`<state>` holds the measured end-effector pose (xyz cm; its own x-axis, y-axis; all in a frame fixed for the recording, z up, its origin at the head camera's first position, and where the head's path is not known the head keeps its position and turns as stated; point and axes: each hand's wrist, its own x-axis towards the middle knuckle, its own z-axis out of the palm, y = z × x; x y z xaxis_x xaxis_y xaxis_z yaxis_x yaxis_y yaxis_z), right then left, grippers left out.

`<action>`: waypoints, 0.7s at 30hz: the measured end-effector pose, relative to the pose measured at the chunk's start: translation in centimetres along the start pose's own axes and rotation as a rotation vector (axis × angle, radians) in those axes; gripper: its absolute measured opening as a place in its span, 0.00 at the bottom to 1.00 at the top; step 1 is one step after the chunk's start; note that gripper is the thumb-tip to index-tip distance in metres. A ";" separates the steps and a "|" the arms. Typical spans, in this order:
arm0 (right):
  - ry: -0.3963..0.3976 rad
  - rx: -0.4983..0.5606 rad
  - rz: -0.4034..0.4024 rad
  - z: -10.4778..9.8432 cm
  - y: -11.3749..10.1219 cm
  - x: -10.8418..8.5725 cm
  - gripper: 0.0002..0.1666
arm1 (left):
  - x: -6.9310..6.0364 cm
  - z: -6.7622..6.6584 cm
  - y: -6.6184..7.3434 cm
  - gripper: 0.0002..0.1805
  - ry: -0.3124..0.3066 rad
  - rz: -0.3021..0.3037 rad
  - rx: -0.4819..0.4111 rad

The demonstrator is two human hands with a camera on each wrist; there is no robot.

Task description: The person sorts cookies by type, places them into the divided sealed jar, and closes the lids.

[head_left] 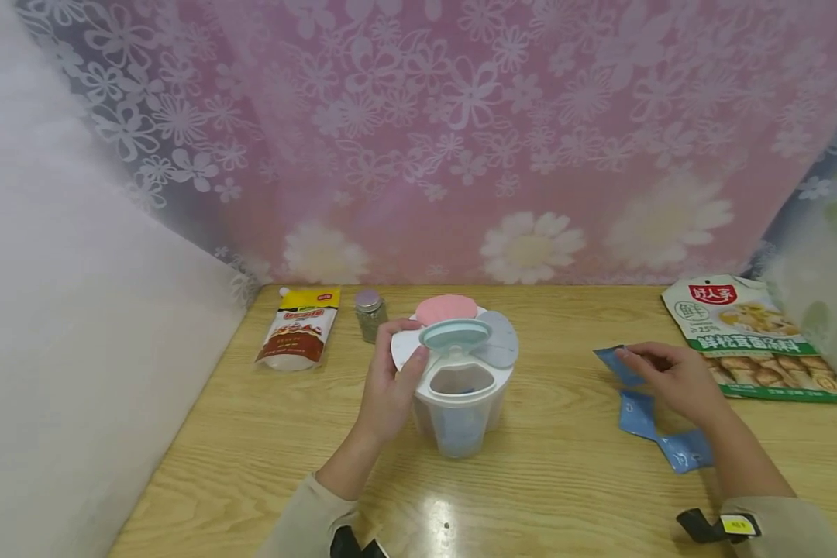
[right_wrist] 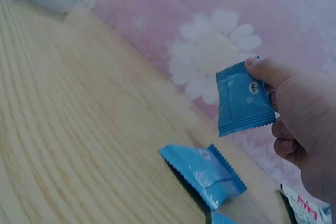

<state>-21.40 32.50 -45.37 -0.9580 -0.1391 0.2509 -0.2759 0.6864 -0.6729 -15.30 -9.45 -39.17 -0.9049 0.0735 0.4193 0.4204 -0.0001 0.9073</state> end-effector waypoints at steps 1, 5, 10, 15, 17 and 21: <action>-0.006 0.011 -0.006 0.0 -0.3 0.0 0.17 | 0.0 0.0 0.0 0.18 0.001 -0.001 0.003; -0.022 0.046 -0.021 -0.1 -1.8 0.1 0.16 | 0.1 -0.1 0.0 0.18 0.000 -0.003 0.018; -0.028 0.110 -0.045 -0.2 -4.2 -0.1 0.13 | 0.1 -0.2 0.0 0.18 0.003 0.000 0.016; -0.003 0.272 -0.082 0.1 -6.6 -0.8 0.10 | 0.0 -0.2 0.0 0.18 0.002 0.003 0.016; 0.004 0.406 -0.097 0.2 -7.8 -1.1 0.09 | 0.0 -0.2 0.0 0.18 0.002 0.001 0.014; -0.006 0.687 -0.140 0.4 -9.9 -1.6 0.13 | -0.1 0.0 -0.1 0.18 0.000 -0.002 -0.009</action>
<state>-17.18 25.66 -39.42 -0.9096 -0.1983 0.3651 -0.3823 0.0555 -0.9224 -15.26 -9.51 -39.30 -0.9056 0.0738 0.4177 0.4182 -0.0085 0.9083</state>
